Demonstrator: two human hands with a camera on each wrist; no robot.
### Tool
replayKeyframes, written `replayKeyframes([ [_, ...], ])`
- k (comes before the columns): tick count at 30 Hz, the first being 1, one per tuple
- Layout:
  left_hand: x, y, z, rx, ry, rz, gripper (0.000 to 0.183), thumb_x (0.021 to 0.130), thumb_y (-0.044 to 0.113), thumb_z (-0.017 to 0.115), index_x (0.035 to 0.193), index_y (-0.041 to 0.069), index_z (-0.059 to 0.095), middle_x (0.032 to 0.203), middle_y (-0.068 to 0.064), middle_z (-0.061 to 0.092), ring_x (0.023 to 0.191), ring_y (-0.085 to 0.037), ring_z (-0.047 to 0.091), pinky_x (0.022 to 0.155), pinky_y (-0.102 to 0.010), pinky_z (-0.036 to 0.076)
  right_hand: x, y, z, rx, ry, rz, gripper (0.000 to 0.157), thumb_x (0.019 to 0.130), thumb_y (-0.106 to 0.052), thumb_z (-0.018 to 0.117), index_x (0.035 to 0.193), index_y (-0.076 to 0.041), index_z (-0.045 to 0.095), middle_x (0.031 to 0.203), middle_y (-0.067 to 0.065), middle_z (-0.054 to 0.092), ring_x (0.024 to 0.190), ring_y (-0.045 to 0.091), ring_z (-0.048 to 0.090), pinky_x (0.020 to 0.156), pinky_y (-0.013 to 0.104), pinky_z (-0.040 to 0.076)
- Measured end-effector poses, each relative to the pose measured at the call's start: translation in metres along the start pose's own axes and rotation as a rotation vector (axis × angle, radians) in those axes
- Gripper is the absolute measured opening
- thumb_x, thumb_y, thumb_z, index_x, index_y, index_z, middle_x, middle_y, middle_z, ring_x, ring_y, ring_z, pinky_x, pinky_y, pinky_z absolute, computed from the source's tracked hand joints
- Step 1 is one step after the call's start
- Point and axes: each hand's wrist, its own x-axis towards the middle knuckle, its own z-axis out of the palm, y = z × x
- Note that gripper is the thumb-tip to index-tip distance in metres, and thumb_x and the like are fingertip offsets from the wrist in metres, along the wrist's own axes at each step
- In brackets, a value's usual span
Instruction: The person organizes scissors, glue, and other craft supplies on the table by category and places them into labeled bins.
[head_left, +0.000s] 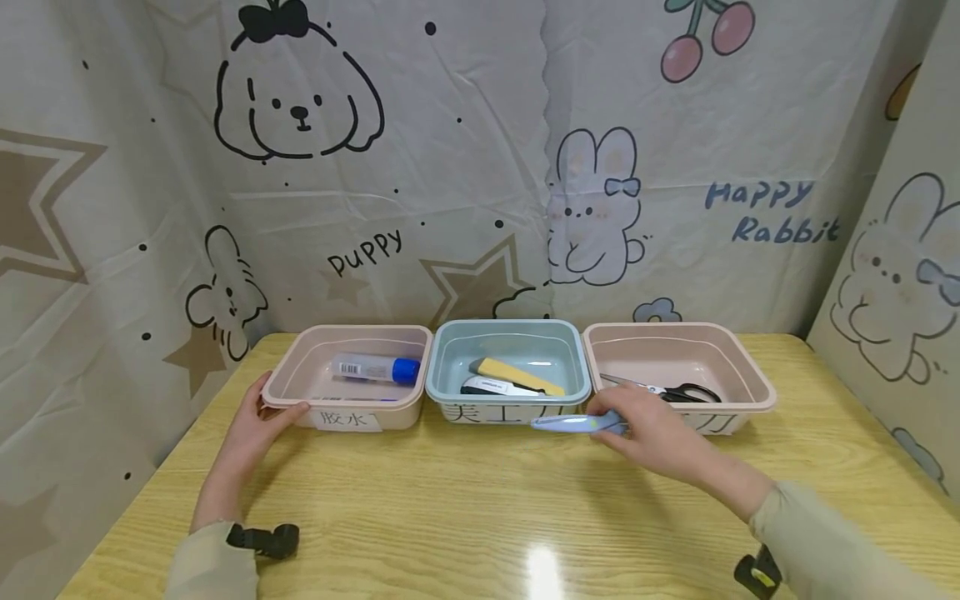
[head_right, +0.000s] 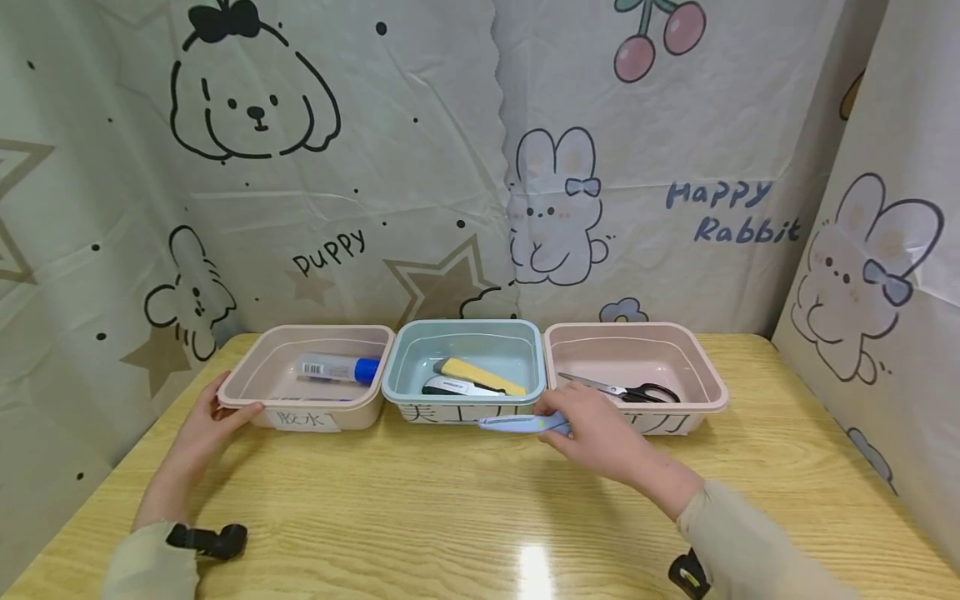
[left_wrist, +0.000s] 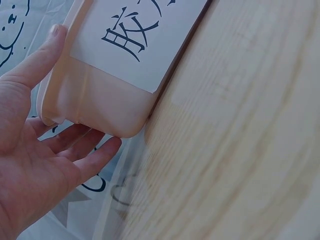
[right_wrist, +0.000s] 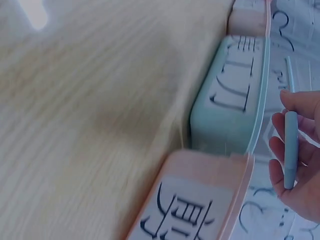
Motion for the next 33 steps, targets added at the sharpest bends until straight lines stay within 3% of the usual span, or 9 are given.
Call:
replayKeyframes([
  [13,-0.002,0.002,0.0,0.008,0.002,-0.01,0.092,0.087,0.033,0.06,0.146,0.01,-0.006,0.149,-0.022,0.008,0.134,-0.04,0.017,0.105,-0.056,0.022,0.003,0.039,-0.015,-0.032,0.091,0.056,0.015,0.077,-0.012,0.072,0.088,-0.012,0.061,0.08,-0.005,0.061,0.073,0.011,0.051,0.065,0.031,0.045],
  [25,0.0,0.002,0.0,0.011,0.004,-0.019,0.092,0.087,0.034,0.061,0.147,0.011,-0.006,0.15,-0.021,0.008,0.134,-0.04,0.017,0.106,-0.055,0.022,0.005,0.073,-0.018,-0.066,0.092,0.104,0.015,0.079,-0.008,0.068,0.093,-0.006,0.062,0.087,0.004,0.065,0.081,0.019,0.059,0.072,0.039,0.048],
  [33,-0.002,0.004,0.0,0.005,0.011,-0.009,0.092,0.087,0.033,0.061,0.146,0.01,-0.005,0.149,-0.022,0.01,0.133,-0.04,0.018,0.106,-0.055,0.022,0.005,0.09,-0.021,-0.151,0.069,0.166,0.018,0.081,-0.011,0.067,0.097,-0.004,0.062,0.095,0.012,0.065,0.089,0.03,0.06,0.078,0.046,0.047],
])
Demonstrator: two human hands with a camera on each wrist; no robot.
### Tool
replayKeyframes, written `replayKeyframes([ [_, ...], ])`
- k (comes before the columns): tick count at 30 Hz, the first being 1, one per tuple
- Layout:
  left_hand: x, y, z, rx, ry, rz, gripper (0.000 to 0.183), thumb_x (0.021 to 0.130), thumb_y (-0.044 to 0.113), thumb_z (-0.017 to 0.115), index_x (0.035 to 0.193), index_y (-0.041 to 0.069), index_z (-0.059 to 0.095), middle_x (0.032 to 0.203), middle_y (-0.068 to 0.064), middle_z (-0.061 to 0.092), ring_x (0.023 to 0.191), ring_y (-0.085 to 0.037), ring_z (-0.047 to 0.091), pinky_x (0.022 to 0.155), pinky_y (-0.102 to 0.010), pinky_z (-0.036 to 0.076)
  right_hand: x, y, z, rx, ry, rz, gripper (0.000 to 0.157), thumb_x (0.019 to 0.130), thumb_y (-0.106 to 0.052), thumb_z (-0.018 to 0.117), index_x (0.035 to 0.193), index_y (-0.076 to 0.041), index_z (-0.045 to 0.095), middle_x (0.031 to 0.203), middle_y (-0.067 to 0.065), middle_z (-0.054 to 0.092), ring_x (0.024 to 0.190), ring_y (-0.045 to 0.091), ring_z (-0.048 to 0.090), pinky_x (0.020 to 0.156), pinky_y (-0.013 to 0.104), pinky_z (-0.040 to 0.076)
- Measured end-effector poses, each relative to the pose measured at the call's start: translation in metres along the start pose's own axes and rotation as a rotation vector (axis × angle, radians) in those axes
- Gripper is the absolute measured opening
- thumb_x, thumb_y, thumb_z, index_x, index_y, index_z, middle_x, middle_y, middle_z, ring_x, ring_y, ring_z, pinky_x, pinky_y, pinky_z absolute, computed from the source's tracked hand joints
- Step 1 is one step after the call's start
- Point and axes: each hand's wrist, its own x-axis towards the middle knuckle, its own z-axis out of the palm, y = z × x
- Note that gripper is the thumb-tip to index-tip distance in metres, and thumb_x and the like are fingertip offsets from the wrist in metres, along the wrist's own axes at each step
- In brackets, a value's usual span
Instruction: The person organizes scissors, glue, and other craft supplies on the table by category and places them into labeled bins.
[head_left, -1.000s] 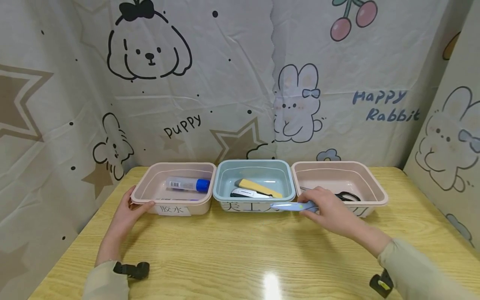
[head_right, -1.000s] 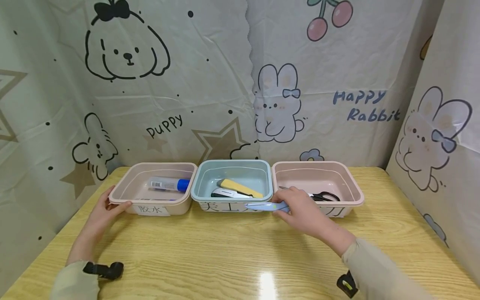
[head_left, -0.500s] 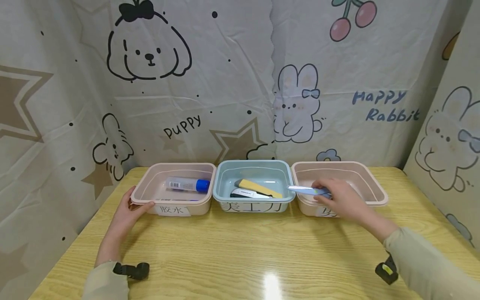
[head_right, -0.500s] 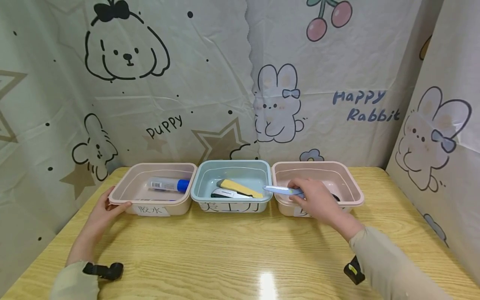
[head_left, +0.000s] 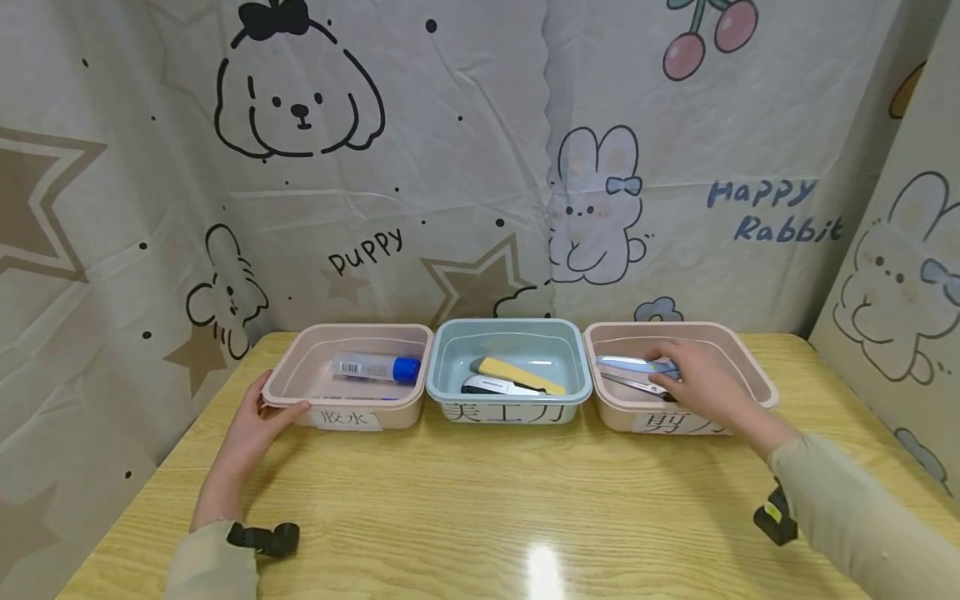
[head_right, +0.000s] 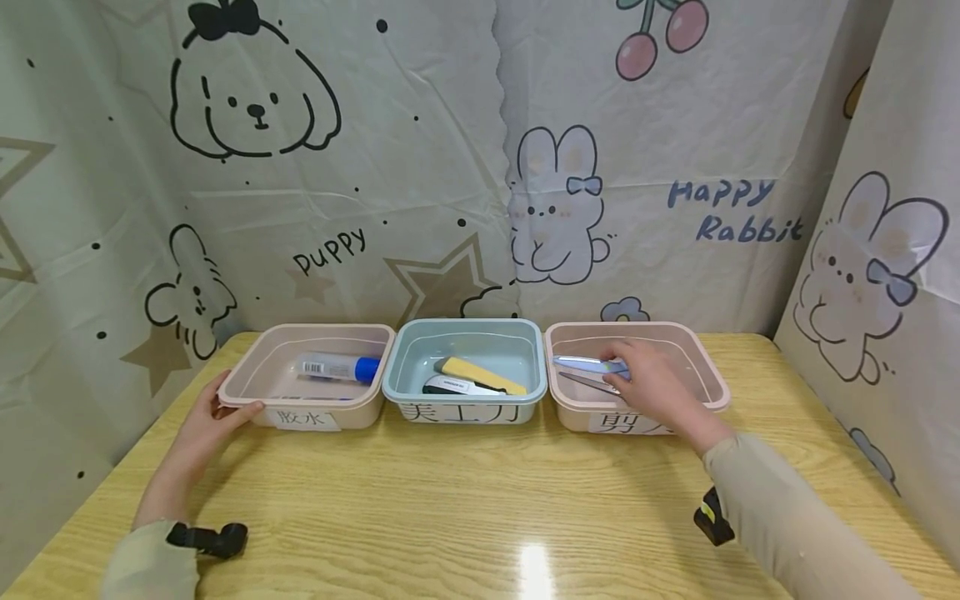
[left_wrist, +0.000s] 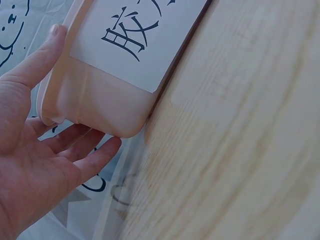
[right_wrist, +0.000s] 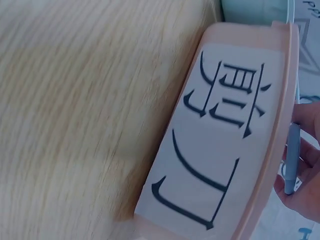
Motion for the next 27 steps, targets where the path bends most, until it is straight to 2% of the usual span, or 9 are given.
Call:
replayKeyframes([
  [7,0.0,0.001,0.001,0.0,-0.006,-0.005,0.092,0.087,0.034,0.06,0.146,0.009,-0.006,0.149,-0.022,0.009,0.133,-0.04,0.017,0.106,-0.055,0.022,0.002,0.014,0.001,0.001,-0.078,0.076,0.021,0.081,-0.011,0.065,0.099,0.0,0.062,0.098,0.017,0.062,0.093,0.035,0.057,0.081,0.049,0.045],
  [13,0.001,0.002,0.0,0.004,-0.014,0.001,0.092,0.087,0.033,0.06,0.146,0.009,-0.006,0.149,-0.023,0.01,0.133,-0.04,0.018,0.106,-0.054,0.023,0.006,0.023,0.005,0.017,-0.155,0.132,0.019,0.079,-0.011,0.067,0.096,-0.002,0.063,0.092,0.013,0.063,0.087,0.03,0.058,0.077,0.047,0.046],
  [17,0.002,0.001,0.0,0.001,-0.024,-0.006,0.092,0.087,0.033,0.06,0.146,0.009,-0.007,0.148,-0.024,0.01,0.133,-0.04,0.019,0.106,-0.054,0.023,0.008,0.03,0.008,0.025,-0.194,0.145,0.018,0.077,-0.009,0.069,0.093,-0.001,0.065,0.087,0.011,0.064,0.083,0.026,0.058,0.075,0.046,0.047],
  [22,0.002,0.0,-0.002,0.036,-0.045,-0.01,0.094,0.087,0.035,0.06,0.146,0.008,-0.008,0.147,-0.025,0.011,0.132,-0.04,0.02,0.105,-0.055,0.024,0.01,0.037,0.012,0.026,-0.214,0.121,0.014,0.073,-0.002,0.068,0.086,-0.001,0.065,0.081,0.008,0.064,0.077,0.023,0.057,0.072,0.043,0.047],
  [27,0.001,0.005,-0.005,0.072,-0.069,-0.017,0.09,0.089,0.038,0.055,0.145,0.003,-0.006,0.145,-0.027,0.014,0.129,-0.04,0.022,0.104,-0.056,0.024,0.014,0.038,0.014,0.013,-0.246,0.149,0.014,0.075,0.001,0.064,0.089,0.001,0.065,0.086,0.012,0.065,0.085,0.029,0.059,0.078,0.047,0.047],
])
